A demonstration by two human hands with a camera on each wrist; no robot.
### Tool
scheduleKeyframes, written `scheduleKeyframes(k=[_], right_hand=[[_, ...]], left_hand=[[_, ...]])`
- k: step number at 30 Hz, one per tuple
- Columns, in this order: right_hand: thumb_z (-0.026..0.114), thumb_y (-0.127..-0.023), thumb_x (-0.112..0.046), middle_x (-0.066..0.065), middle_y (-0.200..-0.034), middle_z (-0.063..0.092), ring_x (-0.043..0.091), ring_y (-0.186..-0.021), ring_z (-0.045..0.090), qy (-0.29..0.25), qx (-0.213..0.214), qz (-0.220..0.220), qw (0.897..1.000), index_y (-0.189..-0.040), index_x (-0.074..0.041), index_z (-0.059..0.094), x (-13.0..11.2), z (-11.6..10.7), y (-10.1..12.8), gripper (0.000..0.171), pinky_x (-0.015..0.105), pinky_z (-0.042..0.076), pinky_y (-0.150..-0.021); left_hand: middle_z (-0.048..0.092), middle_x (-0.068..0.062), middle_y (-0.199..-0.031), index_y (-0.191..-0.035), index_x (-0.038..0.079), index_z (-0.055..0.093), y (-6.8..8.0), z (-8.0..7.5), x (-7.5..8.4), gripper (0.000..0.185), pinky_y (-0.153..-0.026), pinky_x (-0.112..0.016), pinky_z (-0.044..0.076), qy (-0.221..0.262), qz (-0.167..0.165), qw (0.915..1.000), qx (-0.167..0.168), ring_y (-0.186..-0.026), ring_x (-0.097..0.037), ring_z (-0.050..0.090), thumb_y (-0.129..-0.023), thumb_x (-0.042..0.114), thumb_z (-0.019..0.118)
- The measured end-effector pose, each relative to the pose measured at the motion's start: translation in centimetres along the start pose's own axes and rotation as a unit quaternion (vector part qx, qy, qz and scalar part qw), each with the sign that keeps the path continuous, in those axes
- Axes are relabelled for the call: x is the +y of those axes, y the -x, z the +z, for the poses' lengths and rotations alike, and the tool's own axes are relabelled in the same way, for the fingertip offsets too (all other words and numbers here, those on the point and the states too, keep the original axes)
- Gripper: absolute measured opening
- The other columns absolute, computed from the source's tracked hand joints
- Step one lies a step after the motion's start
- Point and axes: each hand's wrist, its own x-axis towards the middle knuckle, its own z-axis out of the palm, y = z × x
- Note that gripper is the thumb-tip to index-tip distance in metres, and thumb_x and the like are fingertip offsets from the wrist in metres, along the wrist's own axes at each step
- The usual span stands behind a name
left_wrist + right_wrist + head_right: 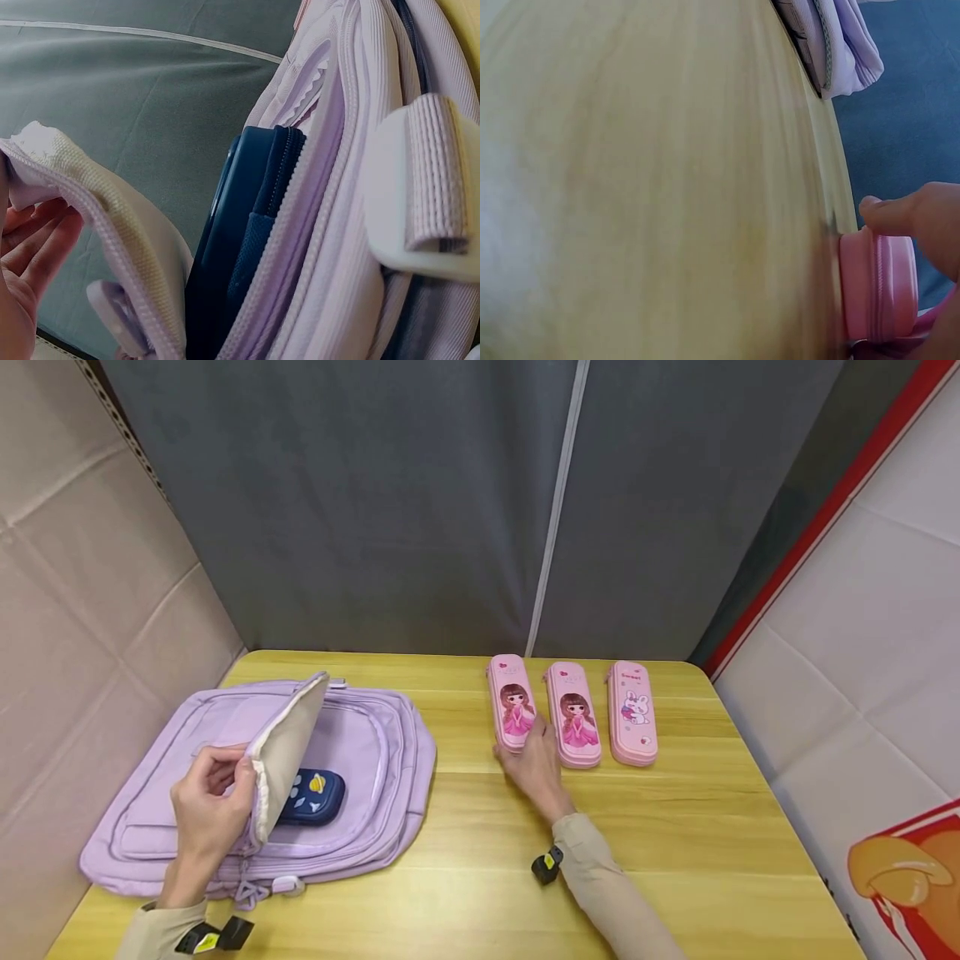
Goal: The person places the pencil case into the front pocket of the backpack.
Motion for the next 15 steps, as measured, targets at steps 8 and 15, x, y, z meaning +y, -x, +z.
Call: scheduleKeyframes(k=[8,15], right_hand=[[0.085,-0.079,-0.034,0.039,-0.144,0.041,0.052,-0.134,0.043,-0.011,0.029,0.005,1.000,-0.149,0.014,0.029,0.22,0.39,0.19,0.102,0.061,0.039,-0.118],[0.082,-0.081,-0.034,0.035,-0.139,0.048,0.049,-0.132,0.046,-0.020,0.060,-0.013,0.998,-0.145,0.013,0.036,0.24,0.46,0.29,0.092,0.060,0.039,-0.118]], left_hand=[[0.068,0.018,-0.094,-0.082,-0.019,0.060,0.11,-0.10,-0.16,0.007,-0.077,-0.004,0.056,-0.006,-0.004,1.0000,-0.004,-0.083,0.011,0.067,-0.076,-0.018,0.057],[0.067,0.017,-0.092,-0.081,-0.020,0.060,0.02,-0.02,-0.03,0.007,-0.077,-0.004,0.056,-0.006,0.003,1.0000,0.002,-0.082,0.011,0.066,-0.076,-0.018,0.056]])
